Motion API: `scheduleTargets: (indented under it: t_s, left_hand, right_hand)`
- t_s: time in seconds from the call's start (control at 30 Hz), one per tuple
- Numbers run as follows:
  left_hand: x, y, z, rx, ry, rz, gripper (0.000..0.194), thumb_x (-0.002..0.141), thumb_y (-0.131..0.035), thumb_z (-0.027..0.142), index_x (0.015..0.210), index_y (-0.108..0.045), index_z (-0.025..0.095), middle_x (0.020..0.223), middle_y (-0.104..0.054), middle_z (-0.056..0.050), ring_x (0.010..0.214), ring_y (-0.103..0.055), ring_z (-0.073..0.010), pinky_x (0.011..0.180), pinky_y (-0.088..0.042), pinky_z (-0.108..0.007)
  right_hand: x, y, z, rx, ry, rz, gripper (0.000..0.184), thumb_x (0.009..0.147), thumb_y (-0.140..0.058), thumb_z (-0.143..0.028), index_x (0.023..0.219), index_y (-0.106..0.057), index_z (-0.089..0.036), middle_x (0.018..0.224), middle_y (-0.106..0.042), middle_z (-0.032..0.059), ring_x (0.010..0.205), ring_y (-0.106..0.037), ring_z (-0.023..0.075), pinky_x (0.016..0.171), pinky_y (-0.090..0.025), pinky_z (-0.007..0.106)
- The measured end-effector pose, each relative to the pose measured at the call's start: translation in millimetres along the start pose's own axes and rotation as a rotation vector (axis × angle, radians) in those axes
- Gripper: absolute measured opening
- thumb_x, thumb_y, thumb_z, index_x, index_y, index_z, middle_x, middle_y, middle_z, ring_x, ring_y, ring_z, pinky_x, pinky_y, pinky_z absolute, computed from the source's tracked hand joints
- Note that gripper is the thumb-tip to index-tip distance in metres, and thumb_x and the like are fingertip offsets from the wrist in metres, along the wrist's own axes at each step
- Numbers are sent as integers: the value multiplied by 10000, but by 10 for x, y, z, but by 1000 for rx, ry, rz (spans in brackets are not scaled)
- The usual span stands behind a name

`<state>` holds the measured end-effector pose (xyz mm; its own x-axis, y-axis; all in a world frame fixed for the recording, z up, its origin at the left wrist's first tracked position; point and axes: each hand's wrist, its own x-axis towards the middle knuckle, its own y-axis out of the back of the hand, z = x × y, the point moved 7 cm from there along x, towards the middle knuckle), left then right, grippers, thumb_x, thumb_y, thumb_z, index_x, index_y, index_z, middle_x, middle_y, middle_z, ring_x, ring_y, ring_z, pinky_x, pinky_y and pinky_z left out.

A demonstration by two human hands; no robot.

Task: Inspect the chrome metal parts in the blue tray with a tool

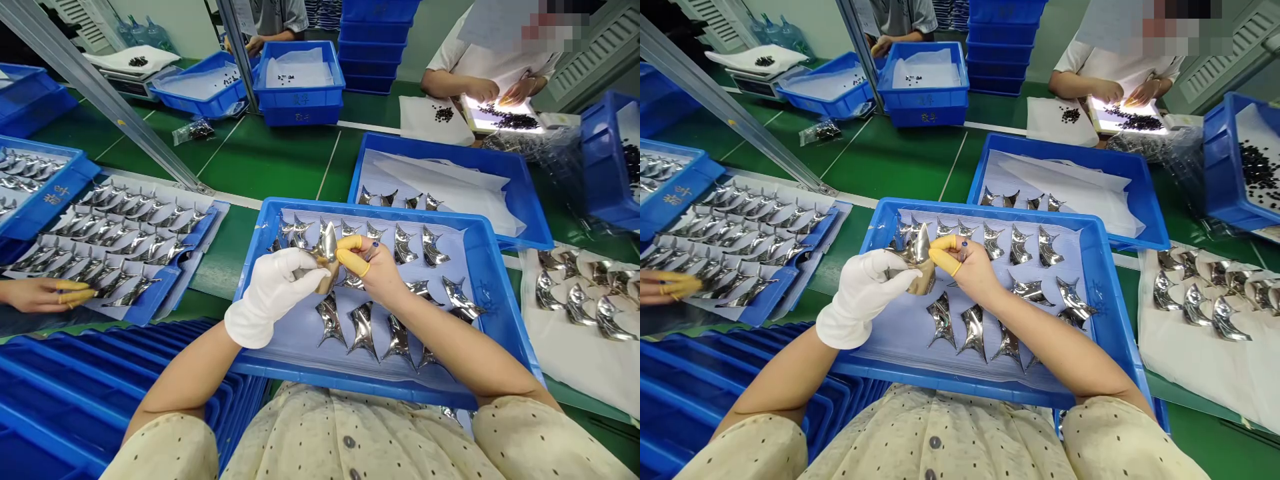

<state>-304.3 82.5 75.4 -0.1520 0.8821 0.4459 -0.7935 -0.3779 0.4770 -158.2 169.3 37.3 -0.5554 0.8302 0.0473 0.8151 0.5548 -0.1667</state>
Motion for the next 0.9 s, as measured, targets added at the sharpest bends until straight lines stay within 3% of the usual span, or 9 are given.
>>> scheduleTargets:
  t_s: [0.2,0.33,0.57,0.73,0.8,0.9]
  left_hand:
    - [-28,-87,113,71,-224,-96,252,926,-684,297,688,-682,215,596,-613,33,512,-538,-100,514,-452,-234]
    - [-47,-120,92,86,-225,-114,238,908,-694,268,678,-677,210,613,-619,31,533,-547,-94,524,-446,-217]
    - [-25,-129,52,-54,-48,-154,158,851,-716,253,700,-689,219,646,-692,14,549,-597,-119,560,-509,-250]
    - [-14,-138,30,-230,186,-156,153,785,-748,220,671,-648,199,581,-636,31,479,-541,-97,491,-457,-234]
    - [-14,-165,14,-360,325,-166,141,806,-737,252,709,-653,193,561,-624,29,451,-525,-93,461,-438,-223]
    - [2,-240,54,-553,454,-178,213,827,-758,378,834,-687,178,582,-655,2,440,-515,-97,423,-407,-213]
  right_hand:
    - [-4,47,95,16,-70,7,528,731,-839,-646,596,-600,-195,539,-524,-32,470,-303,70,461,-210,243]
    - [-13,70,138,9,-157,17,614,783,-738,-743,559,-564,-199,460,-440,-42,433,-243,64,451,-158,250]
    - [-63,72,24,-5,-134,-60,640,770,-733,-789,569,-574,-202,442,-382,-66,428,-214,66,445,-135,255]
    - [-219,184,16,-52,-172,-157,547,823,-728,-743,776,-696,-199,485,-333,-97,449,-212,74,450,-154,247]
    - [-317,223,-4,-69,-163,-203,490,862,-720,-692,838,-723,-202,516,-378,-86,471,-263,81,462,-202,244]
    - [-515,243,-26,16,-164,-258,415,857,-768,-613,931,-733,-206,621,-577,-38,511,-375,85,492,-271,243]
